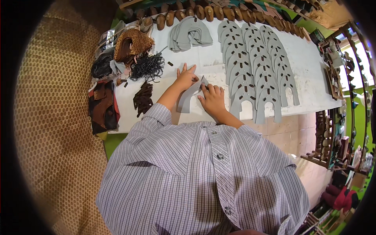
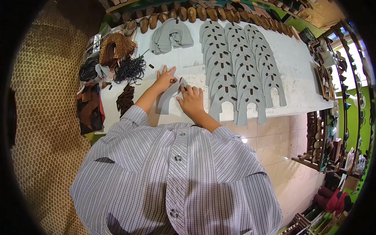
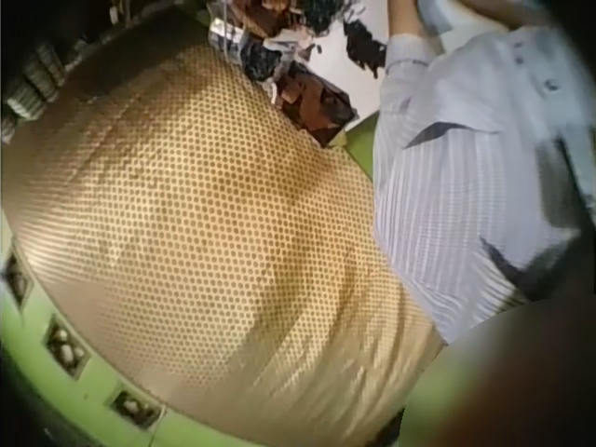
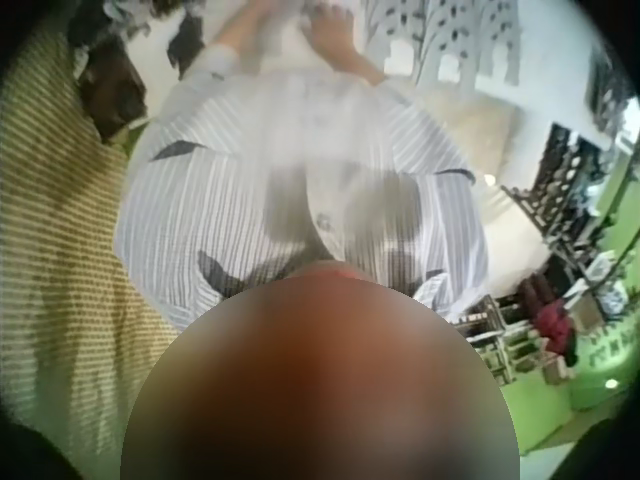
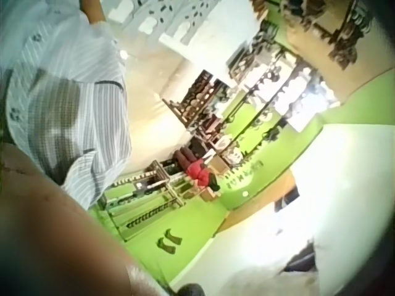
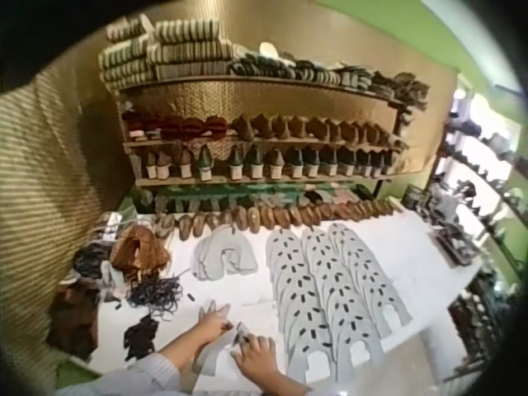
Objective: Organizing and arranging leather shoe upper components on a workshop table.
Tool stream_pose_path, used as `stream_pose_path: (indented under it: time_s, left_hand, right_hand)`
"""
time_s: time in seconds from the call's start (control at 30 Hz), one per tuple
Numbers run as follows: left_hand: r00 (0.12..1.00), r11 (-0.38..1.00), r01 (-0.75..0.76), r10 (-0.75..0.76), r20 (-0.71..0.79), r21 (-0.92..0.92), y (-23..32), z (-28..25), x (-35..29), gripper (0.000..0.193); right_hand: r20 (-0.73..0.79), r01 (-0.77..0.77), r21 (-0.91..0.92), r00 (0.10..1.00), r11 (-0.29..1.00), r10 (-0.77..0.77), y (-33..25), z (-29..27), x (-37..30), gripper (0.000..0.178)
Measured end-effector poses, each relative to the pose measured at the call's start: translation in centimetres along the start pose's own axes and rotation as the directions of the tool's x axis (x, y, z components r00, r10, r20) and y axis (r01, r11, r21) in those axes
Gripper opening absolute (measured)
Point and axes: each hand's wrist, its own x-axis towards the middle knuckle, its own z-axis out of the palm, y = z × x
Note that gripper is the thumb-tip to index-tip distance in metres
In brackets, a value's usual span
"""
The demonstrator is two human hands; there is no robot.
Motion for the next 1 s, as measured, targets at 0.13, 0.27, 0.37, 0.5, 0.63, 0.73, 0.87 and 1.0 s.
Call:
stream_pose_path:
  time_s: [0.13, 0.27, 0.37, 0.5, 0.63, 0.73, 0.87, 1.0]
  left_hand:
    - [0.999, 0.998, 0.054, -0.054, -0.002, -0.044, 1.9, -0.2, -0.6, 0.014]
    - [0.997, 0.997, 0.068, -0.069, -0.036, -0.04, 1.4, 0.0, -0.9, 0.015]
    - [0.996, 0.996, 0.083, -0.084, -0.037, -0.033, 1.7, 0.0, -1.1, 0.017]
    - [0.994, 0.994, 0.101, -0.102, -0.028, -0.032, 1.7, 0.2, -1.3, 0.019]
    - [0.994, 0.992, 0.1, -0.103, -0.029, -0.071, 1.5, 0.5, -1.1, 0.019]
    - [0.995, 0.994, 0.1, -0.101, -0.023, -0.048, 1.3, 0.5, -1.1, 0.026]
    - [0.985, 0.981, 0.173, -0.172, 0.024, -0.088, 1.9, -0.3, -1.1, 0.036]
    - [0.971, 0.947, 0.237, -0.224, 0.081, -0.216, 3.0, -1.1, -2.5, 0.064]
  right_hand:
    - [-0.001, -0.016, 0.0, 1.0, 1.0, 0.016, 0.3, 0.2, -0.1, 0.05]
    - [-0.009, 0.0, 0.011, 1.0, 1.0, 0.0, 0.1, 0.1, 0.0, 0.049]
    - [0.02, -0.007, 0.003, 1.0, 1.0, 0.007, 0.1, 0.0, -0.1, 0.048]
    - [0.065, -0.024, 0.032, 0.998, 0.999, 0.022, 0.0, -0.6, 0.0, 0.046]
    - [0.03, -0.009, 0.052, 1.0, 0.999, 0.007, 0.3, -0.3, -0.1, 0.045]
    - [0.002, 0.004, 0.025, 1.0, 1.0, -0.004, 0.2, -0.2, 0.0, 0.044]
    - [0.038, 0.003, 0.027, 0.999, 1.0, -0.004, -0.1, -0.9, 0.2, 0.045]
    - [0.104, -0.009, -0.02, 0.994, 1.0, 0.011, -0.2, -0.9, 0.3, 0.05]
